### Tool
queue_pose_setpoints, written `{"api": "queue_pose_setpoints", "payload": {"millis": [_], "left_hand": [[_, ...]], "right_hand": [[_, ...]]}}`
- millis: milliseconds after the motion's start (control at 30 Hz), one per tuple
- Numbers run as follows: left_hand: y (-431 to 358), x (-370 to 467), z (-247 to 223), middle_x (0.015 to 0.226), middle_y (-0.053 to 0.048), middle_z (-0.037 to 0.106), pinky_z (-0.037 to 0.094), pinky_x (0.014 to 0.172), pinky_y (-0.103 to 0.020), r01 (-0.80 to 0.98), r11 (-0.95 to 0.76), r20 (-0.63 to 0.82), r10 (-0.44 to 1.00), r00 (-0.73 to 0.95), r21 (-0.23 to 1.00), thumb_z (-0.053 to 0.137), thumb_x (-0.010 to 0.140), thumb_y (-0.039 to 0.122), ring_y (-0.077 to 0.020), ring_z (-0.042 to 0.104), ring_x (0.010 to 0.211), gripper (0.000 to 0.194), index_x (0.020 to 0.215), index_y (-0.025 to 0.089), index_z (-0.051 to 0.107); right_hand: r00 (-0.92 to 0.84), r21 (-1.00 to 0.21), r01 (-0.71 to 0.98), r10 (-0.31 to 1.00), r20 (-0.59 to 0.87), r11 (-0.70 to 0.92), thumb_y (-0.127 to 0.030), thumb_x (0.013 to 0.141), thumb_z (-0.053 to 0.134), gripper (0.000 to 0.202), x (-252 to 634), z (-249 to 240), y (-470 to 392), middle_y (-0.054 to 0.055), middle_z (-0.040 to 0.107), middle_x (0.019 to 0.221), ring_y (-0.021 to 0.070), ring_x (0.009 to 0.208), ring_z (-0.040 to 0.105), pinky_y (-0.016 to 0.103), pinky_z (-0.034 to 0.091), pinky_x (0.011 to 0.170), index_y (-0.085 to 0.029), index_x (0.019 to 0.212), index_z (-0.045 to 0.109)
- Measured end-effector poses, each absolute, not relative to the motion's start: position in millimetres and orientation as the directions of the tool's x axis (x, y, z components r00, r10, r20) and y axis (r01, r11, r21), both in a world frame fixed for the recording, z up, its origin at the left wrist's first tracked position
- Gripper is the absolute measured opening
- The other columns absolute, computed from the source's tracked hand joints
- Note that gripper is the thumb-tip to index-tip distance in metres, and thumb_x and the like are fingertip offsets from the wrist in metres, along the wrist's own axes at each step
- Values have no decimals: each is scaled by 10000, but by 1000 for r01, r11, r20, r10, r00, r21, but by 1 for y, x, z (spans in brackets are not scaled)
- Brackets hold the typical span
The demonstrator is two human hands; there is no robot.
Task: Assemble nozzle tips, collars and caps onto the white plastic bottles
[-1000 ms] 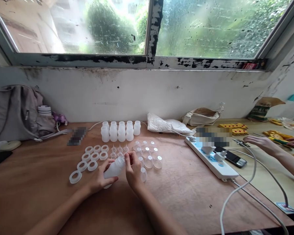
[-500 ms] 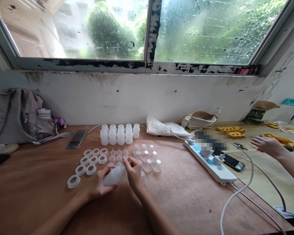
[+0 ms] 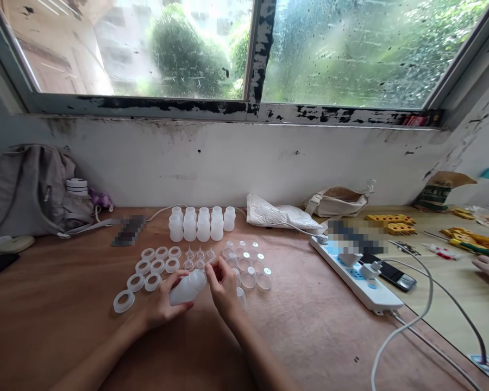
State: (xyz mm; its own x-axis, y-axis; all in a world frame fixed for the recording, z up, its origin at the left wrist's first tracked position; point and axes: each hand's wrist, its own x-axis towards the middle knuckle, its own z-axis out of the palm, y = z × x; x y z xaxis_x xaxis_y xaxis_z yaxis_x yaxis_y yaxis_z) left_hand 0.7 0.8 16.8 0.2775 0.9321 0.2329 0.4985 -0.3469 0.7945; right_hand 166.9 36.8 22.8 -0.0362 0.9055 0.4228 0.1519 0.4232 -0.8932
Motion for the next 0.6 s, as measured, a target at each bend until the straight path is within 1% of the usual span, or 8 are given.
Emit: {"api": "queue_pose_setpoints", "payload": {"millis": [133, 233, 300, 367, 433, 500, 600], "left_hand": [[0, 1, 15, 930, -33, 584, 444, 686, -291, 520, -383, 253, 918, 305, 763, 634, 636, 312, -185, 558, 794, 498, 1071, 213, 412], [-1, 1, 13, 989, -42, 576, 433, 744, -310, 540, -445, 321, 894, 313, 715, 613, 655, 298, -200, 549, 875, 480, 1082, 227, 406], [-2, 1, 14, 1039, -49, 563, 418, 781, -321, 542, -470, 356, 883, 307, 697, 603, 661, 284, -207, 535, 920, 475, 1090, 236, 405], [-2, 2, 15, 1036, -50, 562, 416, 777, -318, 521, -446, 346, 895, 282, 728, 614, 650, 290, -205, 532, 910, 486, 1089, 232, 413], [-2, 3, 16, 966, -47, 576, 425, 724, -300, 457, -364, 281, 929, 242, 812, 628, 637, 313, -193, 540, 841, 518, 1096, 205, 416], [-1, 4, 18, 875, -41, 585, 421, 664, -274, 330, -257, 183, 953, 241, 908, 632, 627, 336, -177, 538, 769, 510, 1070, 162, 447], [-1, 6, 22, 774, -47, 592, 391, 592, -245, 96, -66, 28, 934, 355, 993, 622, 619, 364, -160, 528, 692, 399, 914, 110, 537]], "right_hand": [[-5, -867, 232, 892, 452, 440, -314, 773, 488, 342, 167, 18, 40, -65, 274, 485, 76, 459, 259, 218, 217, 440, -194, 514, 298], [13, -869, 234, 892, 451, 436, -326, 767, 489, 386, 167, 17, 41, -69, 235, 473, 71, 448, 230, 220, 201, 438, -196, 489, 255], [12, -882, 207, 900, 435, 424, -338, 762, 503, 396, 168, 18, 40, -70, 232, 474, 72, 449, 230, 220, 202, 439, -193, 484, 262], [-10, -903, 143, 912, 409, 406, -349, 761, 516, 339, 168, 22, 38, -64, 289, 487, 78, 459, 278, 214, 236, 448, -187, 515, 348], [-72, -921, 54, 922, 381, 385, -356, 763, 521, 213, 168, 27, 36, -36, 428, 562, 101, 522, 392, 217, 312, 496, -183, 643, 489], [-143, -937, -37, 927, 348, 346, -359, 767, 518, 179, 166, 30, 34, 7, 543, 698, 141, 647, 485, 241, 375, 584, -189, 786, 571], [-199, -954, -184, 942, 271, 236, -359, 758, 528, 210, 163, 31, 34, 50, 605, 844, 183, 788, 523, 276, 399, 670, -195, 848, 622]]}}
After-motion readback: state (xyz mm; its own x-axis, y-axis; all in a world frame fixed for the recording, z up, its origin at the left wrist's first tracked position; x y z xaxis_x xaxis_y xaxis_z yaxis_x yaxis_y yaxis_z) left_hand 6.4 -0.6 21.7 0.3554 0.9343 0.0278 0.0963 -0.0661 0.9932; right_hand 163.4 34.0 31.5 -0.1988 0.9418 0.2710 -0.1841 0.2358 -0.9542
